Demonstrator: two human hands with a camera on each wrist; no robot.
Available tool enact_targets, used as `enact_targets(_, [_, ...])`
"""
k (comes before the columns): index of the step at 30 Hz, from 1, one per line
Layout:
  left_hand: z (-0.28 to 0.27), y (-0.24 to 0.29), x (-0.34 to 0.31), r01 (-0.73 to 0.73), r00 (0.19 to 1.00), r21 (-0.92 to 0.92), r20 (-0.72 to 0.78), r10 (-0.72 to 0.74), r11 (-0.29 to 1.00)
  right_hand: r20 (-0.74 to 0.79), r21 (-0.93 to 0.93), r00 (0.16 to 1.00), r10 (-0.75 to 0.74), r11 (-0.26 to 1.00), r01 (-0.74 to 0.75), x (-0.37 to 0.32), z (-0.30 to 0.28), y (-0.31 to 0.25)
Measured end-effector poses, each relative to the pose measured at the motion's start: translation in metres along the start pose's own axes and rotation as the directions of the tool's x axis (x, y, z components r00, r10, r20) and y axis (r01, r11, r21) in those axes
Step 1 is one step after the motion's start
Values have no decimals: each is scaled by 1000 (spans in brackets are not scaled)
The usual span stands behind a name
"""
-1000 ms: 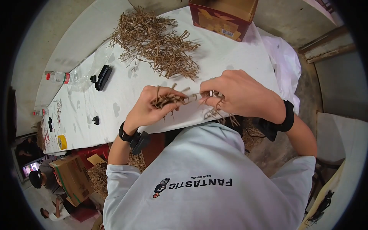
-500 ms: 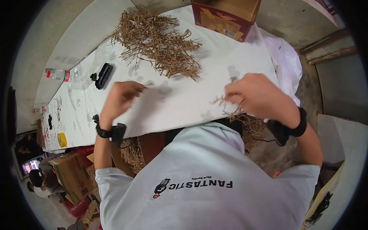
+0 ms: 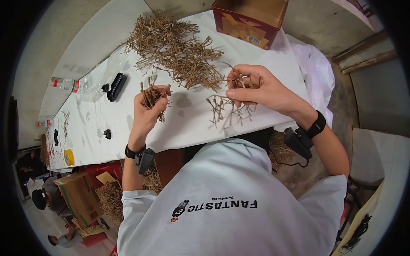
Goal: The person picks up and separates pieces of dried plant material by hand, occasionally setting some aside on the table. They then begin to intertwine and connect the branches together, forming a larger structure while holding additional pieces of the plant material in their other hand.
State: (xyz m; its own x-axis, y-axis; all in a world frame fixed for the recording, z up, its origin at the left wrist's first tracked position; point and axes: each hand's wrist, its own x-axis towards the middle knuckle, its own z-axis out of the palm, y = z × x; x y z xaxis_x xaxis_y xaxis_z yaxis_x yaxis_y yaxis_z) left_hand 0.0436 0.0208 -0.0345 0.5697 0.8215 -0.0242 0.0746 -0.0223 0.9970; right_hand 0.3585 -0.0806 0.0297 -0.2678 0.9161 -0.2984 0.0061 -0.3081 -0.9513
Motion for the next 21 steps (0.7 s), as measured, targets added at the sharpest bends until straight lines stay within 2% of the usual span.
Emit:
enact_targets(1, [2, -2, 1, 0, 1000, 0, -3, 0, 1000, -9, 12, 1000, -27, 1000, 27, 1, 1, 1])
enact_targets(4, [11, -5, 8, -254, 966, 297, 36, 255, 920, 19, 27, 999, -33, 999, 33, 3, 2, 1])
enact_targets(5, [13, -3, 10, -255, 966, 297, 35, 256, 920, 31, 35, 999, -36, 999, 35, 3, 2, 1])
enact_targets(8, [20, 17, 19, -446, 881, 381, 25, 473, 810, 63, 62, 998, -29, 998, 25, 2, 0, -3])
enact_targets(9, [24, 20, 19, -445, 881, 383, 24, 473, 809, 81, 77, 996, -26, 997, 20, 3, 0, -4])
enact_targets(12, [41, 23, 21, -291, 956, -57, 27, 293, 955, 85, 71, 996, -24, 997, 18, 6, 4, -8])
enact_targets(13, [46, 23, 20, -291, 956, -56, 23, 293, 955, 87, 68, 996, -23, 998, 17, 7, 6, -8])
enact_targets(14, [52, 23, 19, -146, 985, -179, 71, 160, 973, 91, 65, 996, -23, 998, 17, 9, 7, -7])
enact_targets(15, [58, 23, 18, 8, 990, -292, 136, 33, 956, 73, 15, 994, -80, 997, 79, 12, 8, -3])
enact_targets(16, [63, 23, 17, 167, 972, -389, 217, -86, 906, 56, -34, 989, -137, 990, 139, 14, 9, 1])
enact_targets(17, [68, 23, 16, 167, 972, -390, 217, -85, 906, 40, -84, 980, -194, 977, 197, 15, 11, 2])
enact_targets(21, [81, 22, 12, 183, 974, -264, 177, -139, 947, 10, -217, 975, -220, 952, 217, 11, 19, -3])
